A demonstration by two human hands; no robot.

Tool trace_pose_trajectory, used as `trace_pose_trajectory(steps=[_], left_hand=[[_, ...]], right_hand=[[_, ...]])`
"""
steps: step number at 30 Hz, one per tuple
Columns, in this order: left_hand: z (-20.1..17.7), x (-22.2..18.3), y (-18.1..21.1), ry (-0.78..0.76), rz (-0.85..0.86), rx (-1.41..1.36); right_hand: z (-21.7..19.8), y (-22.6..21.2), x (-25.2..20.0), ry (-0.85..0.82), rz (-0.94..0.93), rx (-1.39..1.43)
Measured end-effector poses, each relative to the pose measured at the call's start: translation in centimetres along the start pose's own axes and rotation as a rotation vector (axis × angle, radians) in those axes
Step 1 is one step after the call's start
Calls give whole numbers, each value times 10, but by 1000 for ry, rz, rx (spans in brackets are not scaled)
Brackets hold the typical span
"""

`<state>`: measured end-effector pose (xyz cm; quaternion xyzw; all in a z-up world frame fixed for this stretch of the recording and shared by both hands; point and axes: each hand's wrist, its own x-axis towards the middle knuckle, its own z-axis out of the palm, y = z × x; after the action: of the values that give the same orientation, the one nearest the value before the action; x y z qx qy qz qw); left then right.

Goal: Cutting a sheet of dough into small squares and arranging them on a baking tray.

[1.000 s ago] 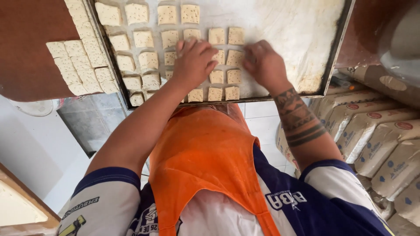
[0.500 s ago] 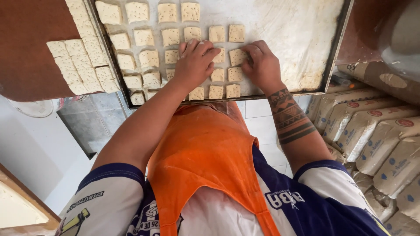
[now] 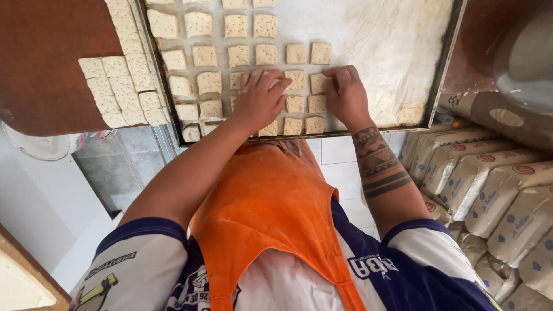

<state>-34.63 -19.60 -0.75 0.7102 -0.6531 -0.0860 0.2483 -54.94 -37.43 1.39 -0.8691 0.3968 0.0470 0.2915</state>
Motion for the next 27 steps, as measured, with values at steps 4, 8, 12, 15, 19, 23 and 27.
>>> trace_pose_trajectory(steps=[4, 8, 12, 15, 19, 23, 27], left_hand=[[-25, -28, 0, 7, -58, -22], [-52, -56, 2, 14, -189, -44], [-54, -95, -9, 41, -240, 69], [-65, -117, -18, 75, -281, 100], [-76, -155, -38, 144, -390, 142], [-106, -191, -77, 197, -545, 216], [-128, -209, -156, 292, -813, 205]], right_hand=[[1, 7, 4, 14, 62, 118], [-1, -1, 5, 71, 112, 200], [-2, -8, 7, 45, 95, 134], [2, -8, 6, 53, 79, 16], [13, -1, 1, 309, -10, 5], [26, -35, -10, 451, -91, 175], [56, -146, 7, 253, -96, 332]])
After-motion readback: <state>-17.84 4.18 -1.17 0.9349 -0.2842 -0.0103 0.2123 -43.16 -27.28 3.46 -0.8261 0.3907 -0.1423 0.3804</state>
